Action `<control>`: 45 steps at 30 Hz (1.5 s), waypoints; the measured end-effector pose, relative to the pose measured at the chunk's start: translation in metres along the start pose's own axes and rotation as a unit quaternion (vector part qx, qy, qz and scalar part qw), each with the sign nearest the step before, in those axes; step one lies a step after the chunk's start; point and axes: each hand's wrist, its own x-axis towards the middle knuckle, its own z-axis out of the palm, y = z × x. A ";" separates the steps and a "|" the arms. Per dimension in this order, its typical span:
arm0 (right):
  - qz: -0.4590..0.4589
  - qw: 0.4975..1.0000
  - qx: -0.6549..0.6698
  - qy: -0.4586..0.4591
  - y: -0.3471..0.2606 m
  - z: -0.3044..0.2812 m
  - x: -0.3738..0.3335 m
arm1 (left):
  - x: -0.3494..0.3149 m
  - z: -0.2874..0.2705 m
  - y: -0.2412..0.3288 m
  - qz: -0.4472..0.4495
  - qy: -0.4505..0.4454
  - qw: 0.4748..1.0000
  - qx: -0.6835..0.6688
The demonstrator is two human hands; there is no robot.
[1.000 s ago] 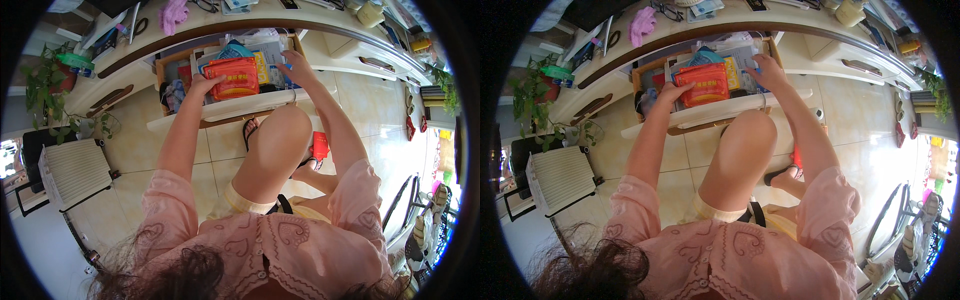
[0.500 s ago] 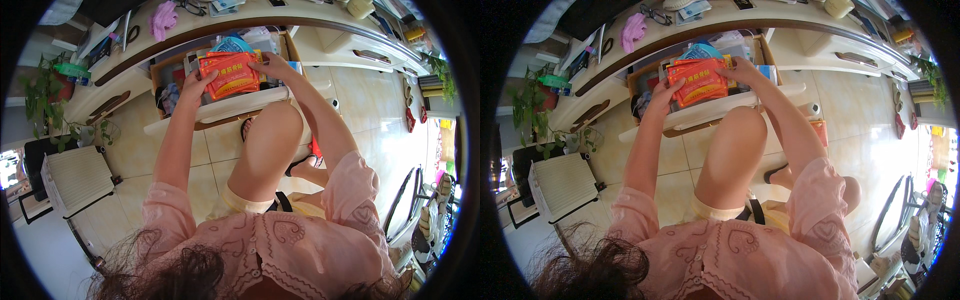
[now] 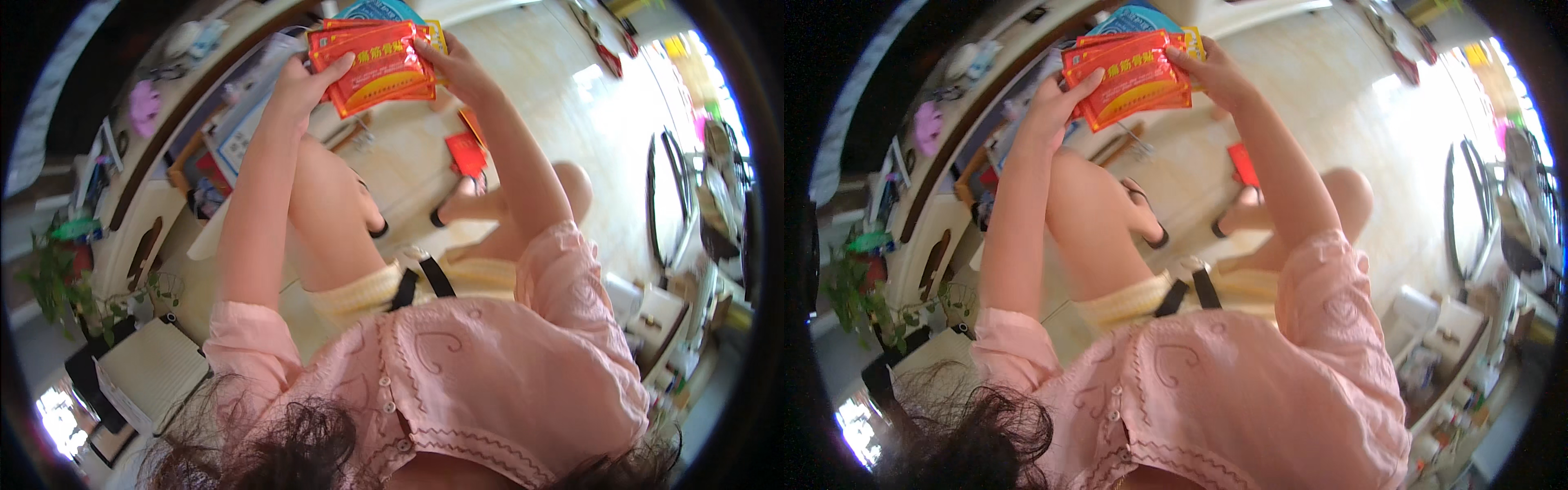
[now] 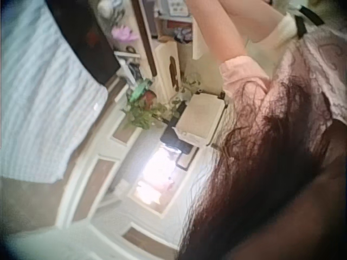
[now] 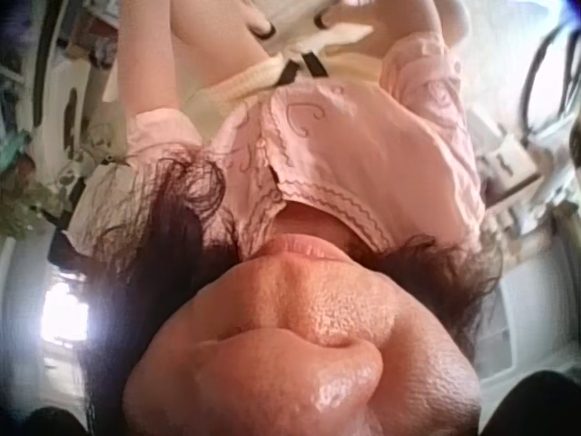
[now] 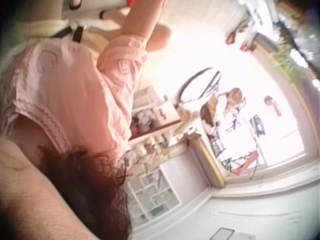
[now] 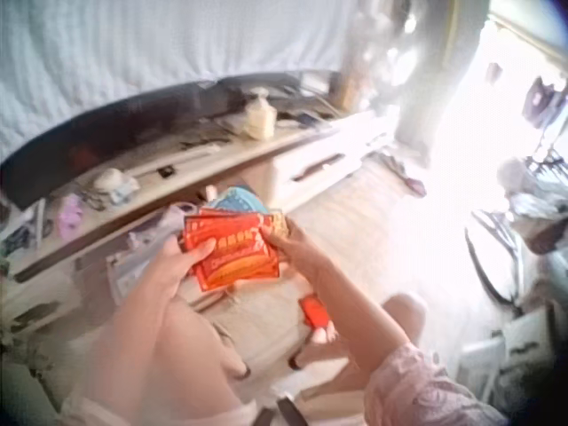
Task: The person carries a blue basin from a bedroom to a bathroom and places it on the floor. They then walk to the living room, pick up a cloth, and cover a television with a white sheet. Finally, the person sits on the floor and organizes various items, including boxes and papers, into a drawer.
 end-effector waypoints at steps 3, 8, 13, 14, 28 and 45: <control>0.078 0.993 -0.023 0.085 0.033 -0.065 -0.044 | 0.015 0.055 -0.053 -0.107 -0.067 0.992 0.028; 0.128 0.982 -0.050 0.131 0.092 -0.111 -0.117 | 0.011 0.109 -0.150 -0.337 -0.069 0.938 0.032; 0.252 0.895 -0.316 0.189 0.170 -0.139 -0.132 | -0.010 0.122 -0.191 -0.344 -0.129 0.930 0.017; 0.246 0.846 -0.426 0.204 0.172 -0.140 -0.134 | -0.005 0.117 -0.203 -0.315 -0.165 0.934 -0.028; -0.196 0.899 -0.386 0.071 0.034 0.015 0.003 | 0.017 -0.052 -0.041 0.089 0.029 0.968 0.233; -0.012 0.783 -0.561 -0.268 0.085 0.078 0.132 | 0.006 -0.220 -0.122 -0.130 0.101 0.721 0.673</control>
